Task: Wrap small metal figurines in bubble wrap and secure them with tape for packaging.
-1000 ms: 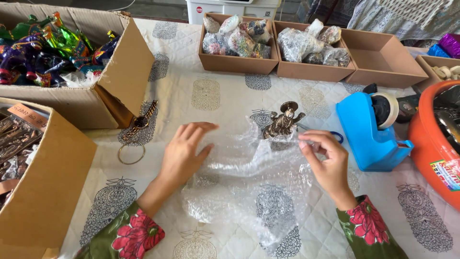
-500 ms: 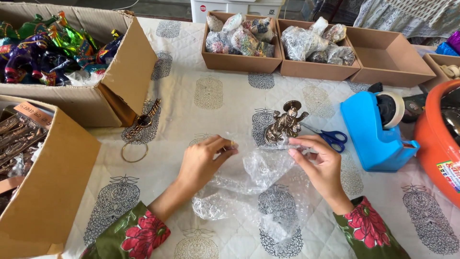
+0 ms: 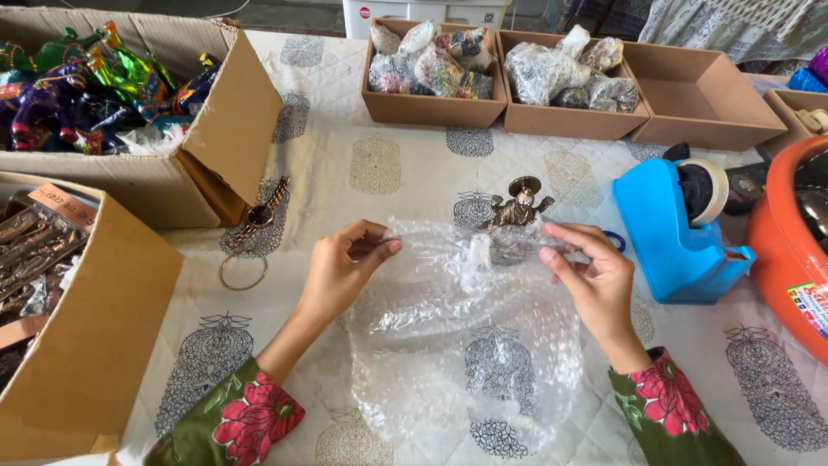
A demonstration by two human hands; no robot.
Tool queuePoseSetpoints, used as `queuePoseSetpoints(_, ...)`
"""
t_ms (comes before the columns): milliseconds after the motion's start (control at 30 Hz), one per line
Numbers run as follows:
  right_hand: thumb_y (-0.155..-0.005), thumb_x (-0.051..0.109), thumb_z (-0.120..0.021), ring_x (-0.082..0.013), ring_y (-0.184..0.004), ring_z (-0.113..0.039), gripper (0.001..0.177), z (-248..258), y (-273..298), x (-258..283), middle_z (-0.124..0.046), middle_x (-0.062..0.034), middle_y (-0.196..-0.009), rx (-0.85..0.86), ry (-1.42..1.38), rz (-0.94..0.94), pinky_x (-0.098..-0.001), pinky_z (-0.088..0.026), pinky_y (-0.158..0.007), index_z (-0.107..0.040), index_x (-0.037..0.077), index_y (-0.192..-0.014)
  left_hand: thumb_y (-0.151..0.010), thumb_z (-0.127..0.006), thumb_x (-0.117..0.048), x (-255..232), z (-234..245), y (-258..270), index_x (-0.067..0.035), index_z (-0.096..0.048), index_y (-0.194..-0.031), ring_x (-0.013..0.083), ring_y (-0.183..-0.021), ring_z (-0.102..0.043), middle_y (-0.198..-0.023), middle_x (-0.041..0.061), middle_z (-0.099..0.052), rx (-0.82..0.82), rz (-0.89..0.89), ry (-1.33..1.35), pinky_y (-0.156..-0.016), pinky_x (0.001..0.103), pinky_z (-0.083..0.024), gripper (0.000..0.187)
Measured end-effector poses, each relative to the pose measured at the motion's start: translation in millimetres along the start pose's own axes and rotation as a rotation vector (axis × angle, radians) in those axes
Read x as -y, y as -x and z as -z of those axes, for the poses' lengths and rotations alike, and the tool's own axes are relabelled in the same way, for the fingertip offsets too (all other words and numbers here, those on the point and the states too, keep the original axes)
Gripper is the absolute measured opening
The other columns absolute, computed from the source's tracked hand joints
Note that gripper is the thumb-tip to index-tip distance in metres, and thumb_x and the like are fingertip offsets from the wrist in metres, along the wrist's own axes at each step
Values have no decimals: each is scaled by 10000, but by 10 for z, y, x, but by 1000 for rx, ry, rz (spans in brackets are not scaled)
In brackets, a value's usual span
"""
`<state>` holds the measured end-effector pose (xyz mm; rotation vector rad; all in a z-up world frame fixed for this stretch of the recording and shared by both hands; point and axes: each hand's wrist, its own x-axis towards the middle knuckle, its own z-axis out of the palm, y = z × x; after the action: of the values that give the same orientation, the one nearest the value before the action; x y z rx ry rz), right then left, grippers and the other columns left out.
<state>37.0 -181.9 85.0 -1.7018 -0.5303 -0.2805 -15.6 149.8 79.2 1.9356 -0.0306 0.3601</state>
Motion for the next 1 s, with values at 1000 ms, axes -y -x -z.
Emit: queuePoseSetpoints(1000, -961, -5, -740, -77, -930, -631, 417, 236, -109, -102, -586, -85, -1413, -204, 63, 63, -228, -571, -673, -639, -24, -1365, -912, -656, 37, 268, 285, -161, 52, -669, -1108, 119, -974, -768, -1014, 91, -749, -79, -86, 150, -800, 245, -592, 197)
